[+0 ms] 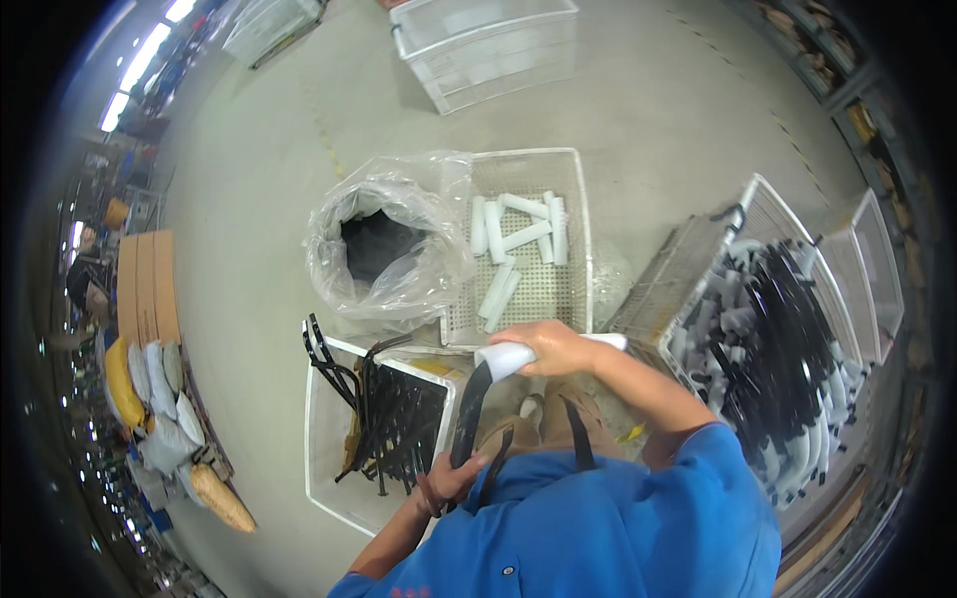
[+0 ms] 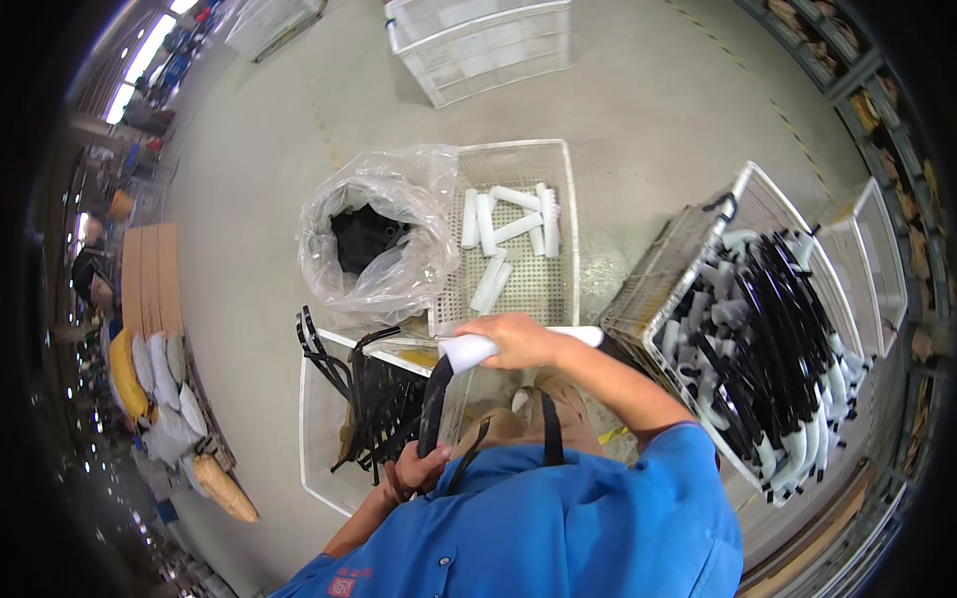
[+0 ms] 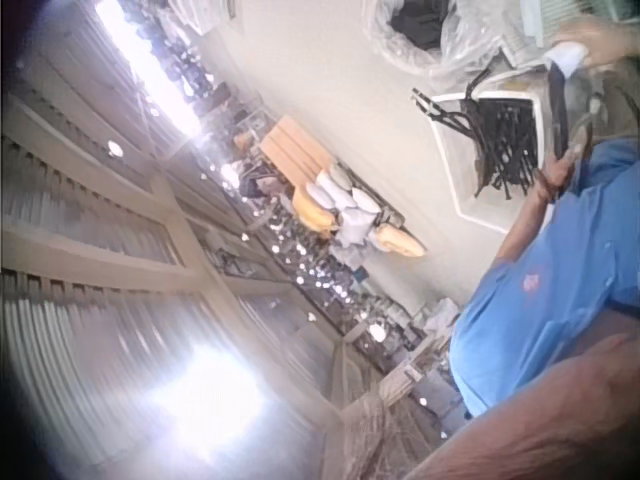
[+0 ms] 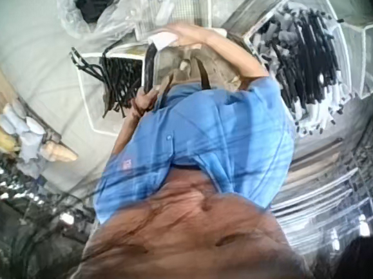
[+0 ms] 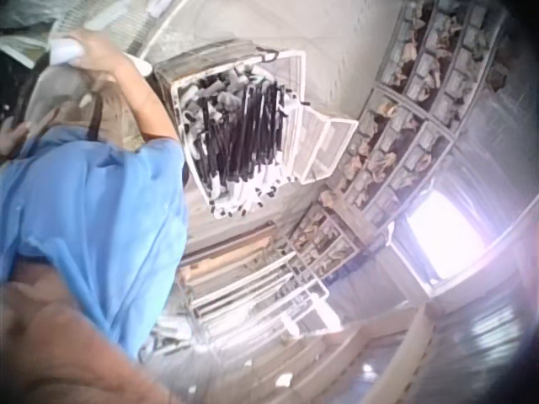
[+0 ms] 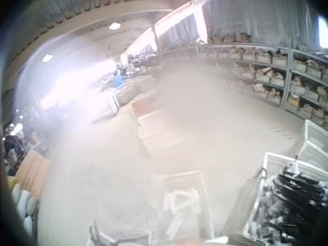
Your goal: The person repeatedly picks black curved rods from a white basket, slides white foam sleeves onto them, and places the assembled units into a second basket. The process is repeated continuously throughout the clip.
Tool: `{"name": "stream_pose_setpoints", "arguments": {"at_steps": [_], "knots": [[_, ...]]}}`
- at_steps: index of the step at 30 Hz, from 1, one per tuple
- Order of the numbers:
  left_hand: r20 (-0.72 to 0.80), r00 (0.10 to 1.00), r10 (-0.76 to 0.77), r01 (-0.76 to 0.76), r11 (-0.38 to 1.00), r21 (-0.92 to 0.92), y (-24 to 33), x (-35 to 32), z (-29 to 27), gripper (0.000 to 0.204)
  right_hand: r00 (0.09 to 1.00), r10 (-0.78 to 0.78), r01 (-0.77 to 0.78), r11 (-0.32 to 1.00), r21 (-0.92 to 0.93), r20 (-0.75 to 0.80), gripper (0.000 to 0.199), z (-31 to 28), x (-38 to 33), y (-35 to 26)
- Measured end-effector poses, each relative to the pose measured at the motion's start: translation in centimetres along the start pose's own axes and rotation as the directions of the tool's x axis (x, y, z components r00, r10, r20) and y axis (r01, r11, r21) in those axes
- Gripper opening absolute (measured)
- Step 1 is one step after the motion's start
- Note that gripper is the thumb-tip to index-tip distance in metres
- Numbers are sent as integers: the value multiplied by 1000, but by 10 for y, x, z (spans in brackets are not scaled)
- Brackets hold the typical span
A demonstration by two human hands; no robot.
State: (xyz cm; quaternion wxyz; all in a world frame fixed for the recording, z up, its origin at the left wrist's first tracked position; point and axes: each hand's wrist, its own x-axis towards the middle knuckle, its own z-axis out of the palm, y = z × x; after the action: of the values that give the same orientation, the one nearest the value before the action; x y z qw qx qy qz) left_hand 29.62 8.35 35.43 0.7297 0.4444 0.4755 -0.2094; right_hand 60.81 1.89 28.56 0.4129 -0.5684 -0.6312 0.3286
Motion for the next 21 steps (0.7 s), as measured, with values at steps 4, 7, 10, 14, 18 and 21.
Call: {"name": "stream_pose_setpoints", "arguments": {"at_steps": [4,7,10,14,18,21], "knots": [[214,977,-12,-12,994,109,-6,0,20,34,984,135,-174,858,-483,-116,29,8,-41,-60],[404,906,-128,98,991,94,-19,-3,27,32,992,-117,33,580,-814,-43,14,34,-48,-104],[522,852,-38,23,999,35,-45,-31,34,27,994,-95,8,529,-849,-50,16,43,-91,-150],[549,836,-14,31,999,-22,-57,-60,47,18,903,117,-392,623,-678,-414,51,21,-204,-204],[572,820,-25,7,999,34,-58,-73,67,20,658,457,-743,521,-419,-599,55,12,-305,-226],[535,843,-63,-47,981,190,-56,-77,95,21,630,459,-742,593,-312,-626,55,23,-337,-225]]}}
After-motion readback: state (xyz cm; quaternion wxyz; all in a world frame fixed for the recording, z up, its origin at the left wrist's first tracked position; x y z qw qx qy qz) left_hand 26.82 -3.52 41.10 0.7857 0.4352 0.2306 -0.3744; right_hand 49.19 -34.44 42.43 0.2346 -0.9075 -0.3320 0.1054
